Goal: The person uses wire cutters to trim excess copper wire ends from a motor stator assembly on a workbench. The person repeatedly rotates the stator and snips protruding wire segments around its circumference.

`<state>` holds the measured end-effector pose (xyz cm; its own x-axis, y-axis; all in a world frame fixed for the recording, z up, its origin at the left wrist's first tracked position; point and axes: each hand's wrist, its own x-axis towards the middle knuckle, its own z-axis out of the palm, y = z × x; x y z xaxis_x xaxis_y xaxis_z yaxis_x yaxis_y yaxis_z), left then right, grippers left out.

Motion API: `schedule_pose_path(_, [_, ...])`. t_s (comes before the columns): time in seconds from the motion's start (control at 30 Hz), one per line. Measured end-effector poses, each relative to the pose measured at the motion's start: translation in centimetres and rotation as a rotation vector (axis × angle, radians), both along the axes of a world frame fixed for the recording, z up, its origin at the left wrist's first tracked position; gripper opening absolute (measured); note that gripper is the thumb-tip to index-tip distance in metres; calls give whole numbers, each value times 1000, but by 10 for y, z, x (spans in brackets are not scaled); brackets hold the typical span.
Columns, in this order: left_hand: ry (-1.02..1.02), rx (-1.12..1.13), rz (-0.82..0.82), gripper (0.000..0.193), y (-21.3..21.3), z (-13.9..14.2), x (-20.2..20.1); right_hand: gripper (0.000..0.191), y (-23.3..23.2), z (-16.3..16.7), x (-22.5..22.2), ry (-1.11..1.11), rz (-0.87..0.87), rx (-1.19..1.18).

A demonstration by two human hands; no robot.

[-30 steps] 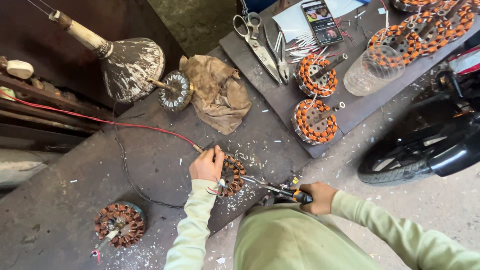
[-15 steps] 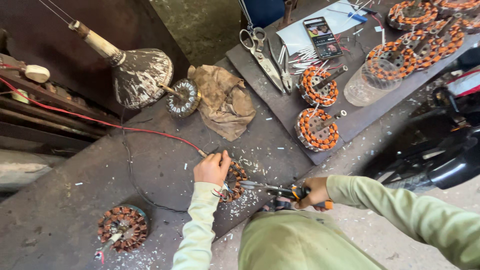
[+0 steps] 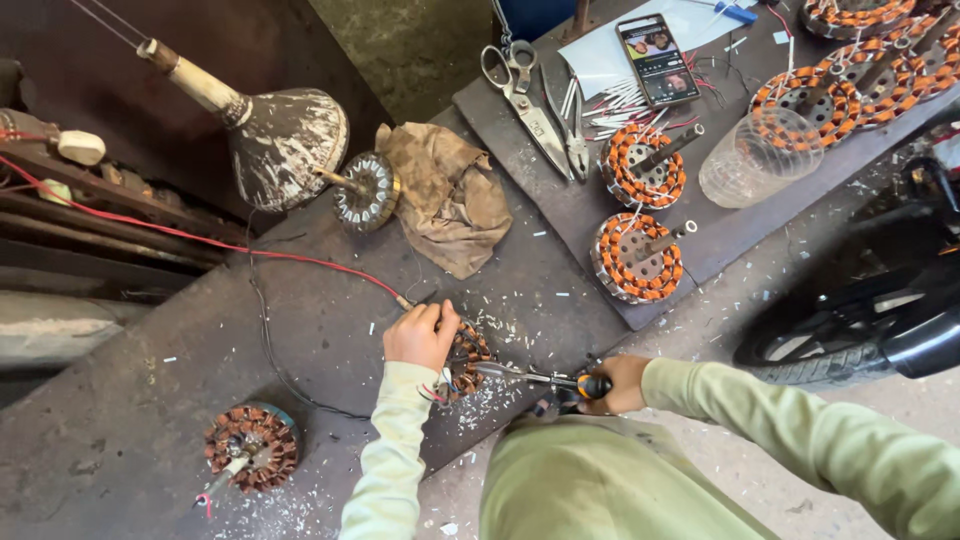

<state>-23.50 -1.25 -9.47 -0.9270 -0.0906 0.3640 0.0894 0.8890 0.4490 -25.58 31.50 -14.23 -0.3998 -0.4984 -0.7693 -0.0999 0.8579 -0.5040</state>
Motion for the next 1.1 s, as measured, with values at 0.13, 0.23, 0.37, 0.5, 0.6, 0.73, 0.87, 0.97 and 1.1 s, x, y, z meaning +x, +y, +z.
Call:
schedule_pose_path(0.13, [3, -13, -19, 29, 3, 3, 10, 51, 0, 2, 19, 223, -35, -49])
schedule_pose_path(0.23, [-25, -36, -21, 29, 0, -6, 18, 53, 4, -12, 36, 346, -31, -136])
schedule_pose_path(0.37, [-61, 4, -41, 27, -7, -27, 12, 60, -12, -36, 45, 387, 9, -93])
schedule_pose_path(0.5, [-116, 5, 22, 29, -9, -38, 3, 65, -25, -41, 44, 459, 76, -335])
schedule_pose_path(0.6, [-124, 22, 15, 29, -7, -38, 5, 68, -3, -36, 42, 294, 53, -373])
schedule_pose_path(0.73, [-174, 29, 39, 30, -2, -32, 11, 56, 26, -13, 30, 154, 48, -117])
schedule_pose_path(0.87, [-144, 35, 19, 31, 0, -26, 11, 54, 16, 6, 17, 39, 58, -34])
schedule_pose_path(0.97, [-139, 22, -9, 31, 2, -18, 8, 52, 2, 12, 9, 13, 59, 36])
schedule_pose_path(1.1, [-141, 11, 28, 30, 5, -4, 8, 50, -3, 11, 6, 101, 60, -2])
